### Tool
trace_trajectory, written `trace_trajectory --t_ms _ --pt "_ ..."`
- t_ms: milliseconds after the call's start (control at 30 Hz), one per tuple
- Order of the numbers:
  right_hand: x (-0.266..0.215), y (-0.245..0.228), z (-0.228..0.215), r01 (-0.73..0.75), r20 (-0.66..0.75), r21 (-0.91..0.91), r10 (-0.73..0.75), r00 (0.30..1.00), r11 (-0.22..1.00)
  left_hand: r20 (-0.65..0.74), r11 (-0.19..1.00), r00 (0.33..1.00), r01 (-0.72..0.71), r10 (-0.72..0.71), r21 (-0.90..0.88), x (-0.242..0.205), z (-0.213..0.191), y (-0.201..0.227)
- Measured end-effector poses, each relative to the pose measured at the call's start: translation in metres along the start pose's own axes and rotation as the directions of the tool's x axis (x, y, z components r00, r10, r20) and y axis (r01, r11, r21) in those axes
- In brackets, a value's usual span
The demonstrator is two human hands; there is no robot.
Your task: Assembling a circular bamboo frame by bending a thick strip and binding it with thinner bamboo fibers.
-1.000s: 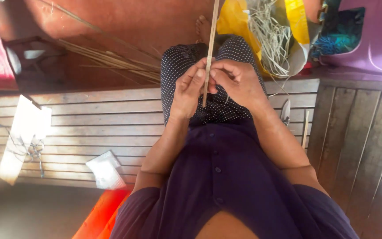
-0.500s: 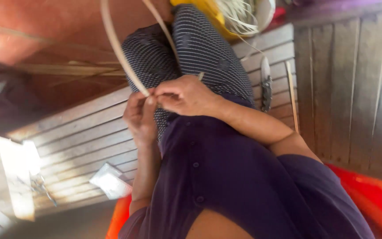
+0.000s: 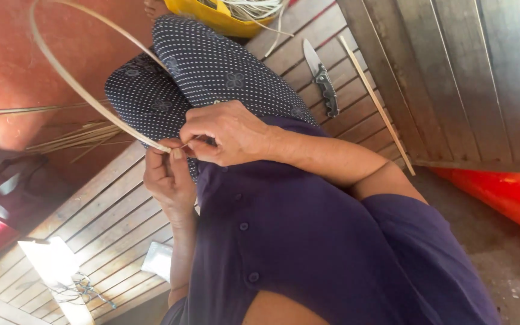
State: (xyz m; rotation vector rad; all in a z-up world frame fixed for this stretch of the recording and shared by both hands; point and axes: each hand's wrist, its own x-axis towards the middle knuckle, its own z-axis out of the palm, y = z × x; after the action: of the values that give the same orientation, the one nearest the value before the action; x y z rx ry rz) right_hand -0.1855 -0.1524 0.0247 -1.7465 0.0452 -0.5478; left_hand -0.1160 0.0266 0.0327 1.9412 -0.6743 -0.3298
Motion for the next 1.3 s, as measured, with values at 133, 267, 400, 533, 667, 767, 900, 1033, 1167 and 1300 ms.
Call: trace_trajectory --t_ms 133,267,400,533,667,767,900,1033,1167,1300 --pt "-0.018 0.001 0.002 0.023 -0.048 -0.073 -0.027 0.998 0.997 -0.03 0.999 0.999 -0.033 0.033 -0.003 -0.018 0.012 -0.009" --pt "-0.036 0.009 0.01 0.119 -0.168 -0.085 -0.132 0.977 0.989 -0.045 0.988 0.991 -0.119 0.124 0.103 -0.03 0.026 -0.003" --pt "-0.042 0.007 0.008 0.171 -0.153 -0.201 -0.203 0.967 0.965 -0.073 0.965 0.979 -0.172 0.189 0.2 -0.043 0.035 -0.002" --pt "-0.041 -0.005 0.005 0.266 -0.07 -0.292 -0.298 0.952 0.919 -0.107 0.953 0.972 -0.177 0.208 0.247 -0.049 0.038 0.006" --pt "-0.055 0.031 0.004 0.281 0.059 -0.574 -0.303 0.951 0.769 -0.261 0.969 0.946 -0.141 0.192 0.203 -0.054 0.028 0.001" --pt "-0.084 0.059 -0.036 0.234 0.108 -0.699 -0.223 0.969 0.675 -0.488 0.97 0.851 -0.095 0.195 0.223 -0.049 -0.021 0.002" --pt "-0.114 0.059 -0.135 -0.007 0.016 -0.924 0.058 0.998 0.383 -0.589 0.813 0.633 -0.113 0.502 0.571 -0.042 -0.088 0.012" --pt "-0.157 0.083 -0.17 -0.146 -0.089 -0.955 0.221 0.971 0.257 -0.626 0.727 0.59 0.093 0.51 0.68 -0.066 -0.122 -0.006" --pt "-0.177 0.101 -0.154 -0.419 -0.129 -0.898 0.834 0.537 0.131 -0.647 0.737 0.676 0.225 0.354 0.638 -0.11 -0.141 -0.099" --pt "-0.17 0.104 -0.138 -0.553 -0.008 -0.806 0.931 0.365 0.21 -0.551 0.646 0.822 0.341 0.148 0.682 -0.136 -0.093 -0.158"
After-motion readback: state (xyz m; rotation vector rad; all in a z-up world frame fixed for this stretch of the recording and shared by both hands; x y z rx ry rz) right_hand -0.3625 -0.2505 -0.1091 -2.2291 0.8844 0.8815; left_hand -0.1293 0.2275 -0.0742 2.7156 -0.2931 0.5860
